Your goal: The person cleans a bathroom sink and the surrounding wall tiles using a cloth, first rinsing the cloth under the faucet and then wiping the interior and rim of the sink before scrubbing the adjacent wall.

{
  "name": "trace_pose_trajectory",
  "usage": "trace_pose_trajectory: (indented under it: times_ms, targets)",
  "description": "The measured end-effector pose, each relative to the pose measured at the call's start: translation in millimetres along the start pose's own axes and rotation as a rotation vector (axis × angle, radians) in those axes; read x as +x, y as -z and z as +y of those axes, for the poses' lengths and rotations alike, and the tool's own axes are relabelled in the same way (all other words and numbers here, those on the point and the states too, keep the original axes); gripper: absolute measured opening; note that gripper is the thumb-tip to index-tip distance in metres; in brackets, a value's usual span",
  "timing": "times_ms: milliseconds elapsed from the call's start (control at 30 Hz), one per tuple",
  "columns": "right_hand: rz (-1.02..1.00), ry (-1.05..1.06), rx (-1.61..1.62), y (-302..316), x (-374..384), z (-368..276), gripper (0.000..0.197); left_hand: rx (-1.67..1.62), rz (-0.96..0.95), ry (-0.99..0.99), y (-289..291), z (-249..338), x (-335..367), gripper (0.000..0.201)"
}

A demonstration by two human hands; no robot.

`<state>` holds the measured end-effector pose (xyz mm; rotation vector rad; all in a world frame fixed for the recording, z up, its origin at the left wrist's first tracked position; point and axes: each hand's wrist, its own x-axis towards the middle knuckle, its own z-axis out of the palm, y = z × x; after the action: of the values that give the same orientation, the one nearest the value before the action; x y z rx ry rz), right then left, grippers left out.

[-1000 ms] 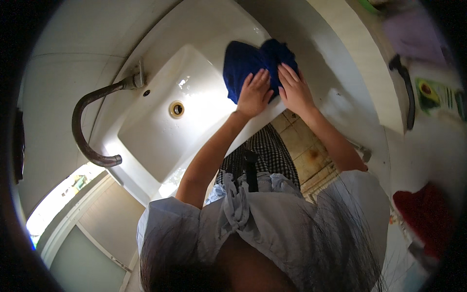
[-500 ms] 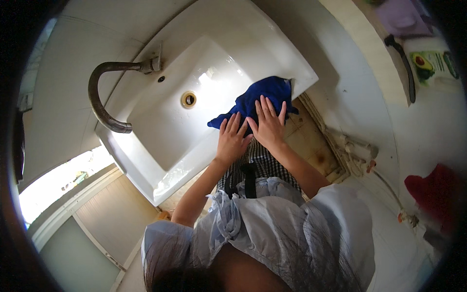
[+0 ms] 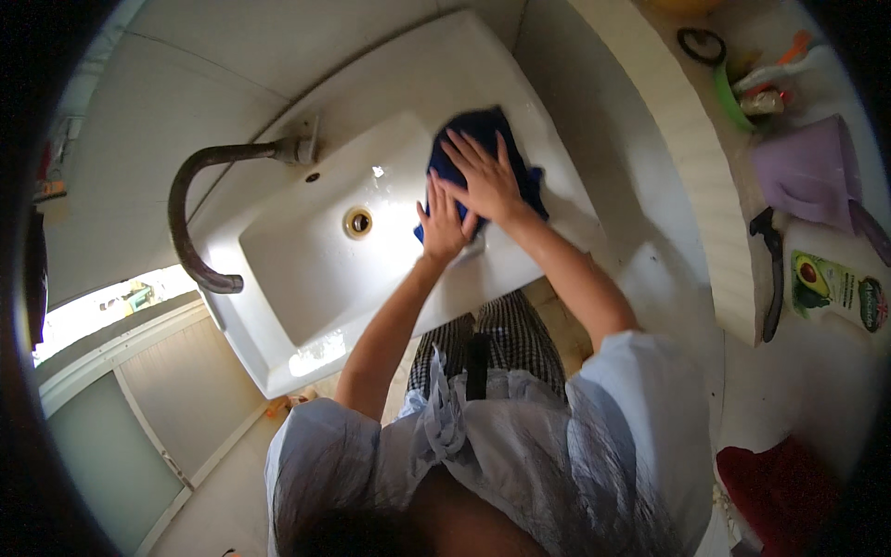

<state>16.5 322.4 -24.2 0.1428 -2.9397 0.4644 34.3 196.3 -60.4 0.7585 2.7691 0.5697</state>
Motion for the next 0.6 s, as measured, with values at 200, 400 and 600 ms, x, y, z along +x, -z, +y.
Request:
trace_pose_trajectory:
  times_ms: [200,400,600]
  targets:
    - [0.093,0.097,-0.100,14,17,32,0.047,-0.181,0.096,-0.011,23,18,24,0.081]
    - [0.078,-0.057,-0.272,43,-55,63,0.048,0.164,-0.166,-0.293,32,72,16,0.095]
    - [0.125,-0.568,0.046,67,-158,64,0.041,0.146,-0.168,-0.580,3,132,-21,0.074]
